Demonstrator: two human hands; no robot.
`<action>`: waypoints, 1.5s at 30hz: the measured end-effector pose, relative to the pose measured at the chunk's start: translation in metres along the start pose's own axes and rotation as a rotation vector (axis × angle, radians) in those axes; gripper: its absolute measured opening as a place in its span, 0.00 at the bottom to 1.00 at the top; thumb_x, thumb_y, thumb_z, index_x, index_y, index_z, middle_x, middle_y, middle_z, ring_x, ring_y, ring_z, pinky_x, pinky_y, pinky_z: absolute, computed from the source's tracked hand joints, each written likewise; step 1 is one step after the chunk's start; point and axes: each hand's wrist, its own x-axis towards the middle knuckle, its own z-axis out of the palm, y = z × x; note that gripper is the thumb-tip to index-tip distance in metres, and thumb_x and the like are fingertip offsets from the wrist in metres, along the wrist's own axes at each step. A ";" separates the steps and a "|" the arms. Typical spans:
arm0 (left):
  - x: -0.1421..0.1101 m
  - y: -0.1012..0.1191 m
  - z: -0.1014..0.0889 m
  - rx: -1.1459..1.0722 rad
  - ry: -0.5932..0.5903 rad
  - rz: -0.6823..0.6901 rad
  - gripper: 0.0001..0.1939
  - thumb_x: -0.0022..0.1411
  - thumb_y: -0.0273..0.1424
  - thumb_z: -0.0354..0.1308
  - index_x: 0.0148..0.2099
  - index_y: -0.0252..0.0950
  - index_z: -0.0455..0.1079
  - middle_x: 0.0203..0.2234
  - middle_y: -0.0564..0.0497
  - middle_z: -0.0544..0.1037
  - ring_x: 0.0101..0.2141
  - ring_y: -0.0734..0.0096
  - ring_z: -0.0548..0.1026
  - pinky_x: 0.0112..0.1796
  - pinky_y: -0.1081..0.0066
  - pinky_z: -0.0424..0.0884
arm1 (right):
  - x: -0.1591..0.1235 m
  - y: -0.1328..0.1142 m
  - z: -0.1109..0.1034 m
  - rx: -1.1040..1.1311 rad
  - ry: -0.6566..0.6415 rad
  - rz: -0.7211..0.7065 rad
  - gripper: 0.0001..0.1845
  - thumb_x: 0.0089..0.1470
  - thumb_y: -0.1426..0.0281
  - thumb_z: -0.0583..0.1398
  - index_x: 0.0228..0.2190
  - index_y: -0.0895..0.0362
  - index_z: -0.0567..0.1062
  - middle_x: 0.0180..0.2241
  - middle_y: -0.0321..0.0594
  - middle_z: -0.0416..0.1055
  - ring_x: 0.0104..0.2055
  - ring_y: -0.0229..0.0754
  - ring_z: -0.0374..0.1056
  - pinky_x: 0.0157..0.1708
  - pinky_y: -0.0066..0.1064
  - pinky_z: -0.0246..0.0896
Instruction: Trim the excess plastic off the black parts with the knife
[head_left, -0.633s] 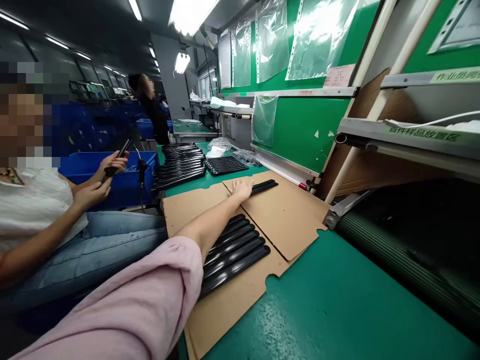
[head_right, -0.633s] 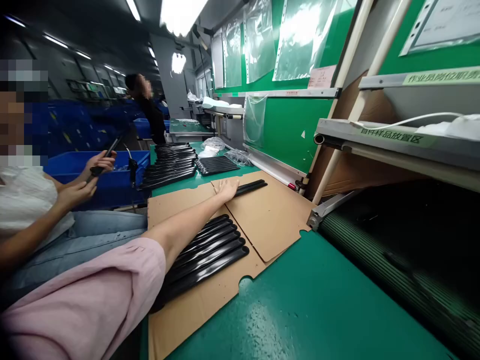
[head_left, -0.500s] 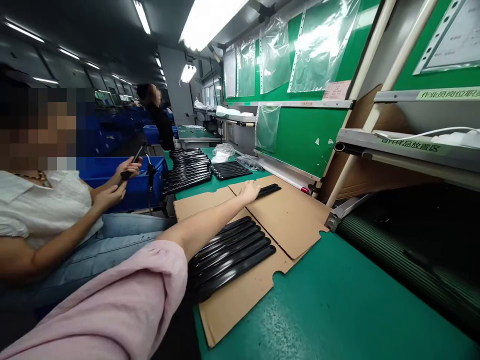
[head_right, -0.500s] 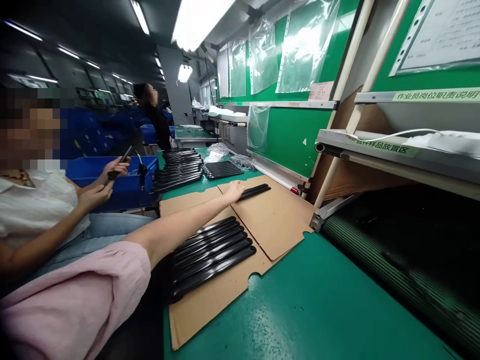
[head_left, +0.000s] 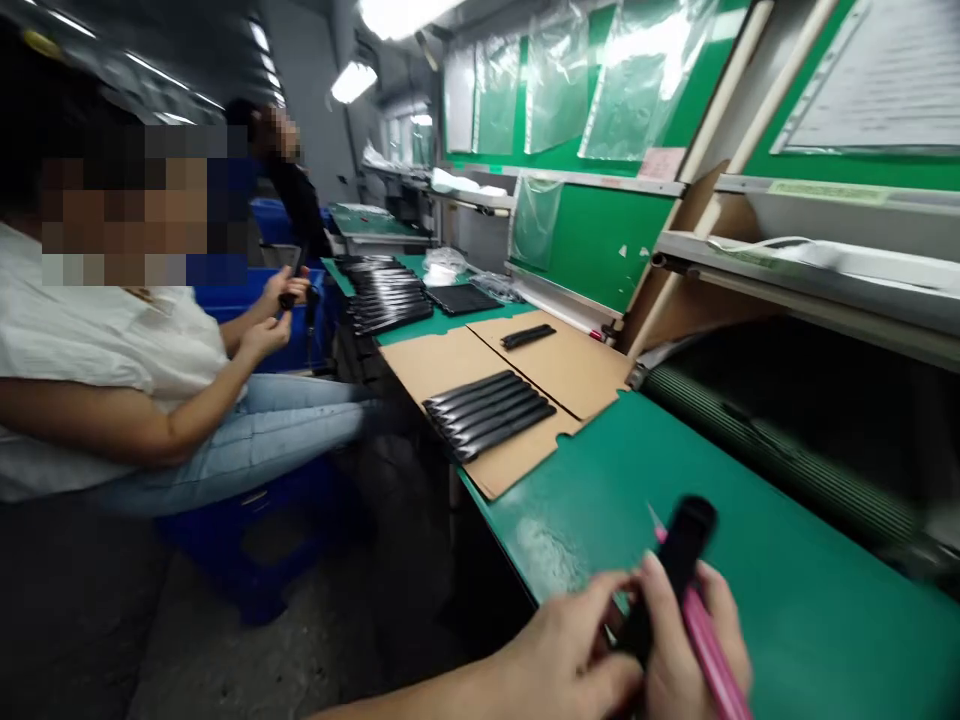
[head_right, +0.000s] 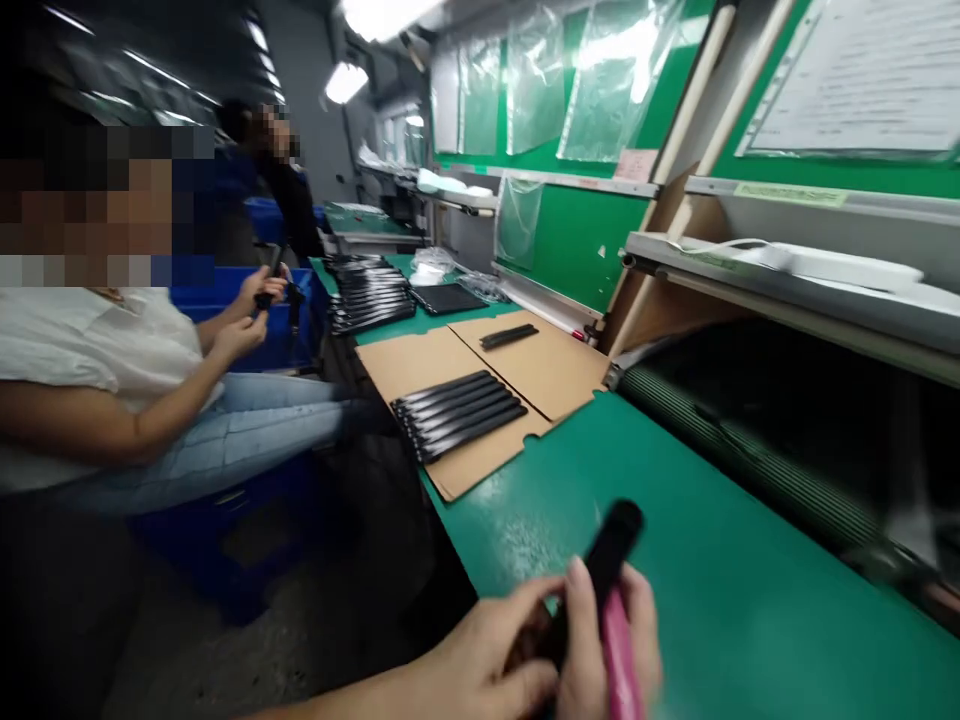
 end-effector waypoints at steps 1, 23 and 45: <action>-0.003 0.001 0.009 -0.067 0.092 0.016 0.28 0.62 0.35 0.59 0.64 0.45 0.61 0.36 0.48 0.75 0.33 0.65 0.74 0.36 0.67 0.72 | -0.004 -0.006 0.000 -0.012 -0.027 -0.042 0.25 0.52 0.47 0.64 0.42 0.52 0.72 0.35 0.40 0.73 0.35 0.50 0.70 0.31 0.37 0.67; -0.027 0.007 0.041 -1.060 -0.135 -0.105 0.19 0.72 0.40 0.42 0.56 0.39 0.66 0.25 0.55 0.66 0.14 0.83 0.61 0.12 0.81 0.61 | -0.017 -0.002 -0.074 0.129 -0.164 -0.086 0.28 0.56 0.58 0.65 0.55 0.50 0.66 0.54 0.46 0.67 0.54 0.51 0.66 0.50 0.43 0.68; 0.055 0.029 -0.015 -1.001 0.292 -0.015 0.14 0.71 0.37 0.46 0.44 0.33 0.67 0.21 0.59 0.59 0.14 0.85 0.53 0.13 0.84 0.52 | -0.079 0.012 -0.054 0.008 -0.284 0.076 0.33 0.65 0.54 0.54 0.66 0.48 0.54 0.33 0.37 0.71 0.25 0.38 0.63 0.23 0.29 0.61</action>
